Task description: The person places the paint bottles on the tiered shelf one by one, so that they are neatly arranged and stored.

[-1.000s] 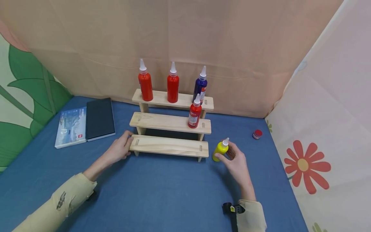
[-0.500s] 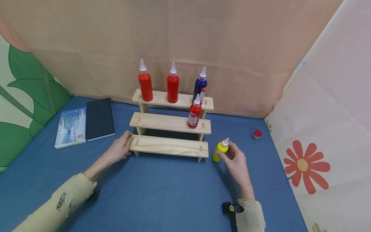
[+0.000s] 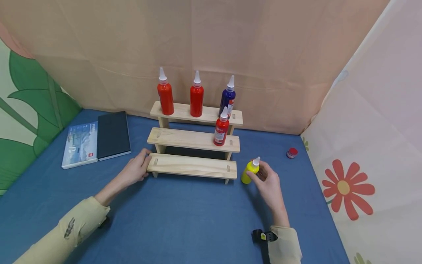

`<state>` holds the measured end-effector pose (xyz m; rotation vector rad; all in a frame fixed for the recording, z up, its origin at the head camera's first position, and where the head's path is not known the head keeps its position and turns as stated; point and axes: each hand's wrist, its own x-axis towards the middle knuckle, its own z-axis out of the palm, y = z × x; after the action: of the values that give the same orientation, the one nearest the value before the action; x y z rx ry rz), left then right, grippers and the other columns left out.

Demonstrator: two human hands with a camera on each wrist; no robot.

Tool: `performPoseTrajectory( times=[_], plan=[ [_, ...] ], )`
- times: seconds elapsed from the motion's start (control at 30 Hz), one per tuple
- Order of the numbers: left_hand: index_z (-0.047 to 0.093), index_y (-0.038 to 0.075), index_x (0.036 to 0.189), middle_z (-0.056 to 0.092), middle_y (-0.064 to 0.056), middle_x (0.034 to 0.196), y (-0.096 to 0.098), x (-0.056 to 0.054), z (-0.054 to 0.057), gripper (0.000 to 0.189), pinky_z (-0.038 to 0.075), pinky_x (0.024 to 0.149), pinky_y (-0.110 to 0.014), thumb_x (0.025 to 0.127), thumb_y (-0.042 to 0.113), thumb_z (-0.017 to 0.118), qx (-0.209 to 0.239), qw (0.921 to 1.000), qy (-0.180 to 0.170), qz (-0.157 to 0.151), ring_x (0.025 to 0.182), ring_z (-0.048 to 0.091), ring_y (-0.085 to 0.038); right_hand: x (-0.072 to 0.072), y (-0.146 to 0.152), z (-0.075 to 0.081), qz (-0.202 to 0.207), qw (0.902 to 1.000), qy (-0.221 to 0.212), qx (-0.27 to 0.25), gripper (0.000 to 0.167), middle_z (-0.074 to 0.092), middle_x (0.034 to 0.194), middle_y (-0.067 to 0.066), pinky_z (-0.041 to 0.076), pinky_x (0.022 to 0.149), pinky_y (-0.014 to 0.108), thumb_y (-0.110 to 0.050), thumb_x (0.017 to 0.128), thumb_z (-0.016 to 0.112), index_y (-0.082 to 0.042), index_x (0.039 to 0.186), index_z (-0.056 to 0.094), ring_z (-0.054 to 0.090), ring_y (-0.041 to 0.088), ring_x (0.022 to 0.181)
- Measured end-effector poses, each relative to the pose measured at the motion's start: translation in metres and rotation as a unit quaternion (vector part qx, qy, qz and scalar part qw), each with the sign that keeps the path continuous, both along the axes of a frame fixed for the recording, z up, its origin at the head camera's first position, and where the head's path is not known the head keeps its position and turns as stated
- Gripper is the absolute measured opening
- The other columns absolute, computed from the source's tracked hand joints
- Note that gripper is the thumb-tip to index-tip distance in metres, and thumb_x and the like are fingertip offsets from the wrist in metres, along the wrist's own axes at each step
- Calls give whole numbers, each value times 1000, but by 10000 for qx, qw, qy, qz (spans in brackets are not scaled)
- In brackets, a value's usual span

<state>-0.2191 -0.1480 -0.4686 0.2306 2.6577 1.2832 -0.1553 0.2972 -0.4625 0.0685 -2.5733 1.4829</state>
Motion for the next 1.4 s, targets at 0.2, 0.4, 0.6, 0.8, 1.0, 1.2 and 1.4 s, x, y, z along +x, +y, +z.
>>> performPoseTrajectory(
  times=[0.2,0.4,0.6,0.8,1.0,1.2,1.4],
  plan=[
    [42,-7,143,63,-18,82,0,1,0,33,51,51,-34,118,13,35,13,10000,-1,-24,57,62,-23,1,0,0,-4,10000,-11,-22,47,62,147,18,44,103,12,-15,105,73,3,146,57,59,34,135],
    [42,-8,144,65,-23,91,0,3,1,34,51,51,-34,118,12,35,83,10000,1,-43,58,63,-23,2,0,2,-3,10000,7,-14,45,62,146,19,45,100,11,-13,105,73,4,144,58,61,35,133],
    [42,-8,144,65,-23,91,1,3,1,33,50,51,-34,118,12,34,82,10000,-24,-27,58,63,-23,1,1,4,8,10000,-21,4,45,62,147,18,45,101,12,-13,105,74,3,144,58,61,34,133],
    [42,-7,144,64,-21,87,0,3,2,33,50,51,-34,118,12,35,96,10000,-19,-11,57,62,-23,1,0,9,-58,10000,35,0,46,63,145,17,45,101,12,-16,105,74,3,144,59,62,33,131],
    [42,-7,144,62,-17,79,0,1,2,34,49,51,-34,118,13,34,95,9999,20,-33,56,62,-23,2,0,21,-147,9997,181,-4,45,65,143,17,46,100,12,-16,104,75,4,142,60,62,32,129],
    [41,-7,145,61,-15,76,0,1,2,34,49,51,-34,119,14,34,101,9999,14,-45,56,61,-23,3,-4,35,-198,9992,338,87,44,68,139,13,48,99,13,-19,104,76,3,141,62,65,28,123],
    [41,-7,145,61,-15,76,0,0,2,35,50,51,-35,119,14,34,60,10000,19,-48,56,62,-23,4,-10,50,-222,9989,384,157,45,68,138,13,48,100,15,-20,104,77,3,140,63,66,29,124]
  ],
)
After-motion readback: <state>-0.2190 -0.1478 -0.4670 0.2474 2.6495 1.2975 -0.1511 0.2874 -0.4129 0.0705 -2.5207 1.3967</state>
